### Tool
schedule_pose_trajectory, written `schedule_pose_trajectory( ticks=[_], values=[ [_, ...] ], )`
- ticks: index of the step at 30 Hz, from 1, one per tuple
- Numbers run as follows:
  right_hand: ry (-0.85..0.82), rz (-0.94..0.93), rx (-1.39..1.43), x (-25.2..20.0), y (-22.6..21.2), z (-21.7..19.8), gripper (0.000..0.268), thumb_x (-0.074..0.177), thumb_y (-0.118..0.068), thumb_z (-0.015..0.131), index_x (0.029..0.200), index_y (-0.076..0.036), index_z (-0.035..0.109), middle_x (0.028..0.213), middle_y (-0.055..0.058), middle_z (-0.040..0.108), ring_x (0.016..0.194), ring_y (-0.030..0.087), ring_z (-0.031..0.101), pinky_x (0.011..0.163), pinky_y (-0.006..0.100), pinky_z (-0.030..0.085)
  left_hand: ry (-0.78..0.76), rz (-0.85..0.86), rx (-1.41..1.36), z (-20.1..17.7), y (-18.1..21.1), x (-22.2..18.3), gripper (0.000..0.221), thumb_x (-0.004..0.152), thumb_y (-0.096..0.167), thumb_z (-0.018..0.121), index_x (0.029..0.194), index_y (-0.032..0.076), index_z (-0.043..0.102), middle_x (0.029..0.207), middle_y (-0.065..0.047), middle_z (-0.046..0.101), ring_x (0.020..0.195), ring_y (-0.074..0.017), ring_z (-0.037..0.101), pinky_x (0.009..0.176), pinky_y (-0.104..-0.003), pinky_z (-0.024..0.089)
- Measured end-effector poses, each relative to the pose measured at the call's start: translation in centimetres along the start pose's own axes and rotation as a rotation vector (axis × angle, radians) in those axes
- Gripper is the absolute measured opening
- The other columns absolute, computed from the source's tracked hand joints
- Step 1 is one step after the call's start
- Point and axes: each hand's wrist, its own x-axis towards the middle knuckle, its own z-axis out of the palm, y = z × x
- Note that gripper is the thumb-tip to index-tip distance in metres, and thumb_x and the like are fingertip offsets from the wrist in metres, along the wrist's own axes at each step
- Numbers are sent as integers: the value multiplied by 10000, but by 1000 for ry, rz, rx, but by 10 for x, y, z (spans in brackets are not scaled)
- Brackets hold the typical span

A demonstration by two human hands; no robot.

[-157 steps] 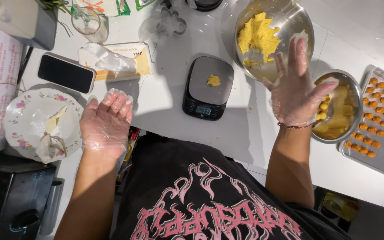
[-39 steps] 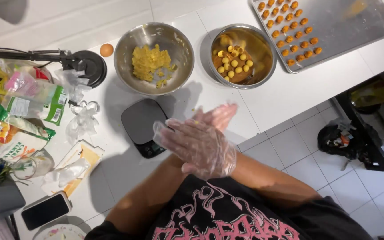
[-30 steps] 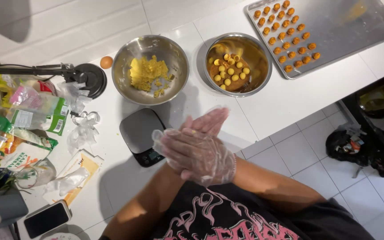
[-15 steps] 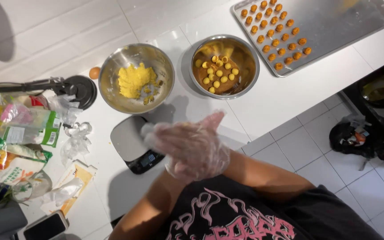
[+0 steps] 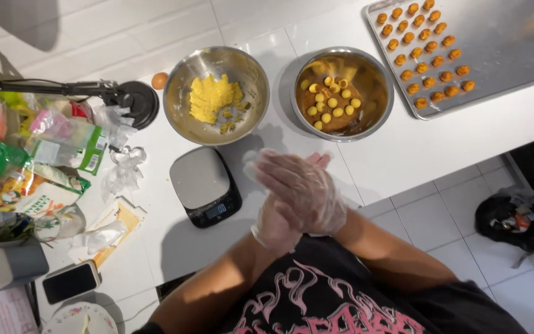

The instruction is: Portioning dough, weighing it on a digital scale, and rolling it into small balls.

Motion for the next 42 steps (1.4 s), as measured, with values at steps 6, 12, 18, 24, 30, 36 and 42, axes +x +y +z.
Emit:
schedule_pose_trajectory(
  ticks=[6, 12, 18, 24, 30, 36, 42],
  values=[
    [255, 647, 436, 26, -42, 28, 382, 1008, -391, 528, 1108, -149, 807, 1154, 52, 766, 1046, 276, 743, 973, 406, 560, -269, -117, -212, -8, 30, 14, 688, 1076, 571, 373, 1555, 78, 399, 1623, -116, 429, 1504, -278, 381, 1234, -362, 149],
    [968, 2128, 1493, -9, 0, 30, 309, 945, -284, 610, 738, -71, 525, 642, -8, 513, 571, 128, 570, 563, 201, 526, -525, -254, -442, -32, 32, 14, 696, 1054, 582, 369, 1557, 103, 404, 1627, -104, 431, 1505, -276, 377, 1227, -360, 134],
    [662, 1744, 1033, 1, 79, -66, 495, 963, -381, 564, 555, -206, 344, 483, -69, 315, 416, 70, 341, 421, 202, 278, -546, -162, -612, -102, 47, 24, 662, 1047, 501, 314, 1522, 55, 431, 1565, -189, 488, 1486, -346, 420, 1241, -428, 185],
    [637, 1852, 696, -37, 174, -69, 382, 997, -413, 602, 1131, -55, 593, 1009, 95, 686, 774, 162, 646, 744, 307, 668, -337, -80, -821, -190, 35, 59, 647, 1128, 452, 127, 1198, 75, 649, 1187, -166, 743, 1212, -273, 693, 1094, -389, 500],
    [422, 2048, 575, -2, 182, -94, 432, 974, -477, 558, 1079, -84, 702, 1366, 158, 594, 1353, 337, 560, 1177, 405, 487, -16, -100, -936, -253, 38, 51, 544, 1145, 413, 254, 1045, 97, 685, 1058, -98, 765, 1000, -239, 745, 939, -337, 558],
    [-206, 1575, -227, 80, 159, -108, 365, 1082, -506, 486, 1292, -272, 672, 1048, -18, 676, 875, 139, 597, 704, 301, 477, 148, -74, -981, -314, 16, 56, 456, 1032, 438, 366, 1117, 134, 695, 1222, -43, 769, 1183, -221, 748, 985, -363, 575],
    [-575, 701, -153, 171, 152, 4, 242, 1121, -241, 613, 1226, -45, 707, 1135, 96, 755, 968, 256, 713, 843, 394, 545, 239, -49, -1111, -349, -7, 46, 514, 1034, 441, 322, 946, 144, 732, 1112, -34, 789, 1091, -222, 768, 936, -354, 589]
  ],
)
